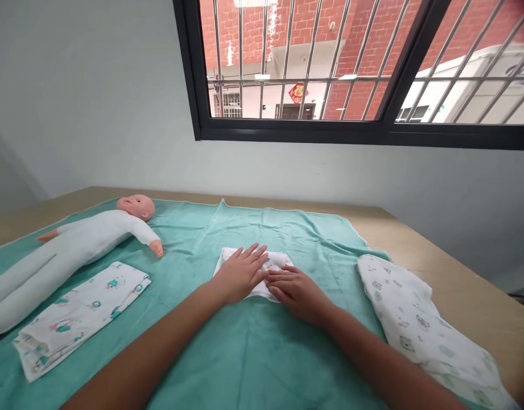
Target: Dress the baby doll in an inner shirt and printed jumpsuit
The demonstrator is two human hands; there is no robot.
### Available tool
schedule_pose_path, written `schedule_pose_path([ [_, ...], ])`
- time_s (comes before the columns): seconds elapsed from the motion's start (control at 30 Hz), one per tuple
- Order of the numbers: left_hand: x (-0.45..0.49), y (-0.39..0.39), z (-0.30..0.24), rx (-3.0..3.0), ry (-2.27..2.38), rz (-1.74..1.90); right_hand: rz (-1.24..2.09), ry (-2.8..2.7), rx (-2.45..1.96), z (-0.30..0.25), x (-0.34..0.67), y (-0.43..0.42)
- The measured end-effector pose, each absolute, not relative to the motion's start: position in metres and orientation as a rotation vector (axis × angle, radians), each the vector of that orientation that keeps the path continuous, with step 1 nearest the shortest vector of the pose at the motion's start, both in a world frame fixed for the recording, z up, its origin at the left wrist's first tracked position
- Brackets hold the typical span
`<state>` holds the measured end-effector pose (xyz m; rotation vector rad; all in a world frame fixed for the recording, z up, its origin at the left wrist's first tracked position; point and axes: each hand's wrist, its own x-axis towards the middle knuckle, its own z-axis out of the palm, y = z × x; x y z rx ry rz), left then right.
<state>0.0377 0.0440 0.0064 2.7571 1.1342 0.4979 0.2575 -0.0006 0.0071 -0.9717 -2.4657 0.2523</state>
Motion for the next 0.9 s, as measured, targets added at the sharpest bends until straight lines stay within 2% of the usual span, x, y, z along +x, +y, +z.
schedule_pose_path([
  [0.23, 0.047, 0.074, -0.016, 2.664, 1.341, 0.373, 0.241, -2.411, -1.047, 0.005, 0.262, -0.001],
  [0.47, 0.048, 0.069, -0.014, 2.674, 1.370, 0.357, 0.026, -2.186, -1.405, 0.025, 0.218, 0.008],
  [0.73, 0.034, 0.074, -0.016, 2.685, 1.261, 0.317, 0.042, -2.433, -1.597, -0.015, 0.205, 0.040],
  [0.9, 0.014, 0.075, -0.014, 2.663, 1.246, 0.299, 0.101, -2.382, -1.816, -0.017, 0.223, 0.038],
])
